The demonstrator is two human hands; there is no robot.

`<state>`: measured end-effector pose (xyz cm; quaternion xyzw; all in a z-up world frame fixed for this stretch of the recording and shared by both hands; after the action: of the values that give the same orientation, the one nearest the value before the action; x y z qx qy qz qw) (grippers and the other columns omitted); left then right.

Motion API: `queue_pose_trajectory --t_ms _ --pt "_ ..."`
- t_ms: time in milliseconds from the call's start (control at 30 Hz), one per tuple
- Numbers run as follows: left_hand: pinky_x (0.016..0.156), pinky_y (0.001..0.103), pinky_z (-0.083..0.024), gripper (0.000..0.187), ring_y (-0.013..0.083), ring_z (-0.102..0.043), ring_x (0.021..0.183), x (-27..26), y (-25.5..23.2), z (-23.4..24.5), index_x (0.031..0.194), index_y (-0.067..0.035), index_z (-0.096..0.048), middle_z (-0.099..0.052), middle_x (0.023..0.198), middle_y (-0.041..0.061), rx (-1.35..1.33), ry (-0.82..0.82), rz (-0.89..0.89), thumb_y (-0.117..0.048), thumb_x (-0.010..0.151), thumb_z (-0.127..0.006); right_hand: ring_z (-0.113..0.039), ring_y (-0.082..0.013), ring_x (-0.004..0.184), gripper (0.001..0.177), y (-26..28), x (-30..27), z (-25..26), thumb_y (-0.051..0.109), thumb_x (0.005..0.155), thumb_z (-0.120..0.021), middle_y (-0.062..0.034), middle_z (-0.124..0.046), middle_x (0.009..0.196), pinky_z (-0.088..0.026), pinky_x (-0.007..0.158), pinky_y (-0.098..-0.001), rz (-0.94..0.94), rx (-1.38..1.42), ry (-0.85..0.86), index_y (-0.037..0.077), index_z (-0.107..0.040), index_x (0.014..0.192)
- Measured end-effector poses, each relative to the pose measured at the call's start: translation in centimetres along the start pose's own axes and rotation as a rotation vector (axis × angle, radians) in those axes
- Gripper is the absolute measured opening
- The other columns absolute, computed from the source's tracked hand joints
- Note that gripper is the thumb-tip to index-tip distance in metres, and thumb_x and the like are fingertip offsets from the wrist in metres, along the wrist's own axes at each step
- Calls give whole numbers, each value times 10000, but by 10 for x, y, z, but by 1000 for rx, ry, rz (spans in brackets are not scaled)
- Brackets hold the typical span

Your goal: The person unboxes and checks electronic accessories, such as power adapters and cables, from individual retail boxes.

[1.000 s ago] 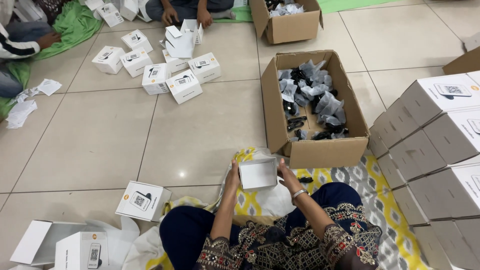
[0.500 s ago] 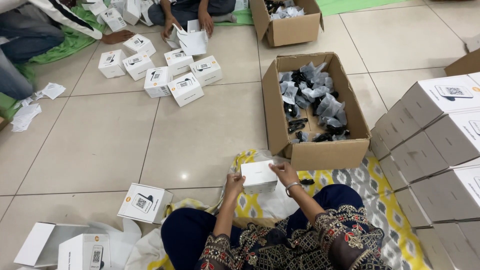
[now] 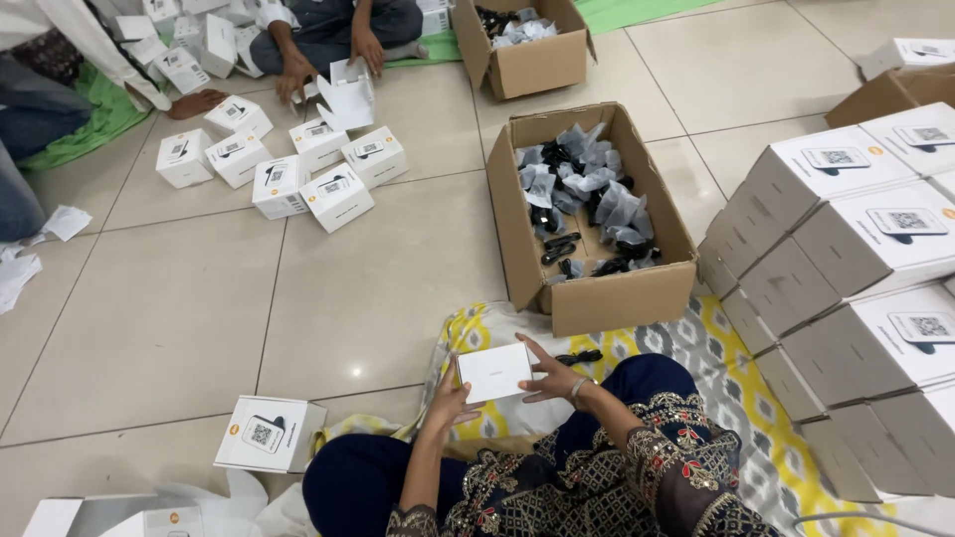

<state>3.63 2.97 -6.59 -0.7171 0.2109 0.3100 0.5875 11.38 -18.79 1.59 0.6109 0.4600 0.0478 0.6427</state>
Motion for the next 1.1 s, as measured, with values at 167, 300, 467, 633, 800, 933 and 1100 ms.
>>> queue_pose_trajectory --t_ms 167,300,467,633,800,933,1100 --pt "840 466 -647 806 333 -627 1254 -48 -58 -30 1603 -405 -183 -372 1610 57 125 -126 -298 -68 968 -549 -525 -304 1335 1021 8 -17 -5 -160 702 -788 -143 -396 1560 -631 952 -407 376 -27 -95 330 -354 1485" --pt "926 416 -601 789 301 -601 1328 -111 -152 -82 1611 -333 -244 -427 1625 77 322 -132 -631 -25 950 -547 -601 -309 1290 897 61 -71 13 -172 721 -773 -139 -448 1557 -632 951 -385 627 143 -297 204 -427 1458" --pt "1092 436 -462 769 347 -399 1479 -151 -224 -195 1612 -275 -260 -373 1635 149 529 -46 -1008 -2 963 -567 -533 -299 1375 754 102 -154 67 -142 781 -744 -184 -471 1509 -593 936 -394 910 133 -665 119 -438 1418" --pt "1080 482 -469 708 377 -463 1450 -164 -241 -324 1617 -218 -279 -458 1587 171 593 132 -1221 -31 991 -553 -442 -357 1443 616 101 -262 112 -112 794 -720 -179 -341 1604 -597 876 -381 1109 18 -1160 75 -465 1323" --pt "1103 476 -476 628 356 -537 1405 -172 -222 -450 1626 -229 -309 -537 1520 142 804 398 -1145 -154 1048 -541 -372 -389 1538 482 51 -340 148 -93 918 -706 -197 -295 1650 -582 938 -365 1125 -260 -1812 62 -464 1305" --pt "1122 503 -431 613 405 -428 1476 -154 -193 -523 1636 -161 -283 -447 1608 171 793 587 -1288 -142 1068 -514 -396 -390 1516 459 27 -376 185 -70 925 -712 -200 -321 1639 -640 871 -344 1022 -187 -1999 64 -493 1305" --pt "1198 485 -283 661 377 -243 1538 -127 -160 -563 1609 -65 -195 -211 1696 180 966 675 -1191 -244 1058 -513 -486 -366 1431 441 35 -396 224 -45 917 -665 -196 -415 1572 -618 806 -349 685 -325 -1965 117 -596 1321"
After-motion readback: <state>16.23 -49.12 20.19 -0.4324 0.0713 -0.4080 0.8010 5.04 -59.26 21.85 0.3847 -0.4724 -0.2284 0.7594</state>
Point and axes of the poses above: each hand's wrist, its own x-axis towards the middle knuckle, its own z-axis out of the back of the hand, y = z × x, the point moved 6 cm from there along x, towards the middle knuckle
